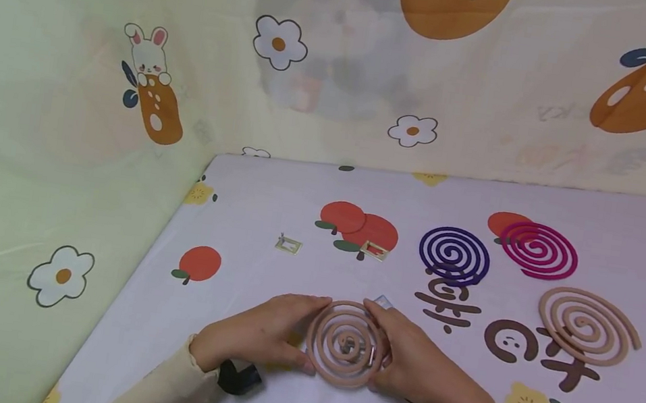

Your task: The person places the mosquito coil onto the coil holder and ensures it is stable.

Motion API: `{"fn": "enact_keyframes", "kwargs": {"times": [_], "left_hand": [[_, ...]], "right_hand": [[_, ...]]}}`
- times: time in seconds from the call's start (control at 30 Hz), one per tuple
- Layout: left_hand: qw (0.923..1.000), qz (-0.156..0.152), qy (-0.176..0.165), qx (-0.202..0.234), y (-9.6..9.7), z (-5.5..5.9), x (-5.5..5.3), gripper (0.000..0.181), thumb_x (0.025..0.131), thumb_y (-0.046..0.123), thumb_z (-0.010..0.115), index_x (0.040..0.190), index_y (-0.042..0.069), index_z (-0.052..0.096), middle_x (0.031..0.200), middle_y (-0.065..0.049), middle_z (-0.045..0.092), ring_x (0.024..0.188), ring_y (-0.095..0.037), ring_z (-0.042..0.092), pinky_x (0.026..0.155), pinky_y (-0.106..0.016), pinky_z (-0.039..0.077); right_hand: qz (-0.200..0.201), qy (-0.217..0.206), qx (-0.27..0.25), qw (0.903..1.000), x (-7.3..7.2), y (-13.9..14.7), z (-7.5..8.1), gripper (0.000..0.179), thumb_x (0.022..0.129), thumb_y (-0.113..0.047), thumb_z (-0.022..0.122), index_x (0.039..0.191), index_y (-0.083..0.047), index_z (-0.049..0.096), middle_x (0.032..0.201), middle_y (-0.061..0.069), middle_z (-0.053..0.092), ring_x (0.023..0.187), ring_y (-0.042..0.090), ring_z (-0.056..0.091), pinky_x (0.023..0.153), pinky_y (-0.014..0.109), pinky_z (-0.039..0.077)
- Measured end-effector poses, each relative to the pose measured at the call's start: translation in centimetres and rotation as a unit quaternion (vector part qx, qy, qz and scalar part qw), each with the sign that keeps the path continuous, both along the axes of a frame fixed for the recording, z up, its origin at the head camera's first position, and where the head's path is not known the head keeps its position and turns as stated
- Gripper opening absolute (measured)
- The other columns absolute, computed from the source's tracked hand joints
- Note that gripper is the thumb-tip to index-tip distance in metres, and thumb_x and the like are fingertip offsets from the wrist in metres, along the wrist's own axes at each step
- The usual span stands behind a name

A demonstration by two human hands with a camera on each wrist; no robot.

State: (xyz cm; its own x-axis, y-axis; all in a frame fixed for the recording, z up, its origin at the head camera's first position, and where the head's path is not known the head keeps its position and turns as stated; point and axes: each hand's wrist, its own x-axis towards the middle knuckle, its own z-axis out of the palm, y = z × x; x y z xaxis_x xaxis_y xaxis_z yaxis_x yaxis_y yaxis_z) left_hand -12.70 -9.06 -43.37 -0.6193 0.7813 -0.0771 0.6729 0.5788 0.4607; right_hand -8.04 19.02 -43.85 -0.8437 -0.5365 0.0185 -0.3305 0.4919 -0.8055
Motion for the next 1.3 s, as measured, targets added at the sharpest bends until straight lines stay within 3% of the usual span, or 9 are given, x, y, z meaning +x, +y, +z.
{"fn": "enact_keyframes", "kwargs": {"times": [0.1, 0.23, 0.47, 0.57, 0.73, 0.9, 1.13, 1.3], "left_hand": [[1.0, -0.003, 0.007, 0.006, -0.1, 0.0, 0.0, 0.096, 0.081, 0.041, 0.091, 0.155, 0.002, 0.044, 0.151, -0.01, 0.056, 0.142, -0.021, 0.051, 0.12, -0.036, 0.035], [1.0, -0.002, 0.01, 0.0, 0.0, -0.2, 0.1, 0.095, 0.08, 0.044, 0.091, 0.154, 0.006, 0.045, 0.152, -0.006, 0.056, 0.145, -0.024, 0.047, 0.121, -0.041, 0.034], [0.9997, 0.003, -0.006, -0.025, -0.1, 0.1, 0.2, 0.095, 0.081, 0.046, 0.09, 0.156, 0.008, 0.045, 0.158, -0.007, 0.05, 0.15, -0.025, 0.04, 0.122, -0.047, 0.032], [0.9996, 0.001, -0.012, -0.024, -0.1, 0.2, 0.2, 0.097, 0.08, 0.045, 0.091, 0.156, 0.008, 0.044, 0.158, -0.007, 0.05, 0.15, -0.025, 0.04, 0.122, -0.048, 0.032], [0.9997, 0.002, -0.013, -0.022, -0.2, 0.2, 0.3, 0.102, 0.077, 0.045, 0.093, 0.157, 0.007, 0.042, 0.156, -0.006, 0.052, 0.149, -0.025, 0.042, 0.121, -0.051, 0.033], [0.9996, 0.007, -0.018, -0.022, -0.2, 0.2, 0.4, 0.104, 0.077, 0.04, 0.094, 0.159, 0.007, 0.039, 0.153, -0.007, 0.054, 0.145, -0.022, 0.044, 0.121, -0.049, 0.033], [0.9999, 0.011, -0.012, -0.004, -0.7, 0.2, -0.2, 0.103, 0.077, 0.035, 0.095, 0.158, 0.004, 0.041, 0.143, -0.005, 0.059, 0.134, -0.017, 0.052, 0.121, -0.036, 0.033], [0.9985, 0.035, -0.041, 0.015, -1.7, 0.3, -0.8, 0.1, 0.077, 0.03, 0.095, 0.158, 0.004, 0.041, 0.145, -0.006, 0.057, 0.135, -0.017, 0.051, 0.118, -0.034, 0.037]], "right_hand": [[-0.009, 0.0, 0.013, 0.9999, 0.1, -0.1, 0.1, 0.105, 0.069, -0.006, 0.093, 0.157, 0.006, 0.036, 0.109, 0.005, 0.057, 0.082, 0.006, 0.056, 0.069, 0.024, 0.054], [-0.015, -0.016, 0.01, 0.9997, 0.3, 0.1, 0.2, 0.107, 0.067, -0.006, 0.093, 0.157, 0.006, 0.036, 0.119, 0.011, 0.058, 0.084, 0.007, 0.054, 0.069, 0.024, 0.053], [0.003, -0.12, -0.08, 0.9895, 0.4, 0.1, 0.2, 0.113, 0.073, 0.0, 0.09, 0.162, 0.007, 0.021, 0.142, 0.032, 0.049, 0.085, 0.014, 0.068, 0.074, 0.03, 0.061], [0.007, -0.149, -0.096, 0.9841, 0.4, 0.0, 0.0, 0.115, 0.074, 0.0, 0.09, 0.164, 0.005, 0.018, 0.146, 0.033, 0.045, 0.089, 0.018, 0.07, 0.076, 0.031, 0.061], [0.003, -0.156, -0.094, 0.9833, 0.5, -0.3, -0.1, 0.119, 0.072, -0.007, 0.093, 0.164, 0.002, 0.018, 0.15, 0.031, 0.042, 0.097, 0.019, 0.068, 0.079, 0.03, 0.061], [-0.008, -0.127, -0.066, 0.9897, 0.5, -0.6, 0.0, 0.118, 0.071, -0.011, 0.095, 0.164, 0.002, 0.023, 0.154, 0.026, 0.043, 0.108, 0.02, 0.062, 0.083, 0.027, 0.058], [-0.006, -0.111, -0.061, 0.992, -0.3, -1.4, 0.1, 0.116, 0.071, -0.008, 0.093, 0.163, 0.003, 0.023, 0.154, 0.026, 0.045, 0.1, 0.018, 0.063, 0.079, 0.026, 0.057], [-0.003, -0.111, -0.073, 0.9911, -1.3, -2.3, 0.0, 0.114, 0.073, -0.005, 0.092, 0.162, 0.005, 0.022, 0.146, 0.027, 0.052, 0.094, 0.014, 0.07, 0.08, 0.028, 0.059]]}}
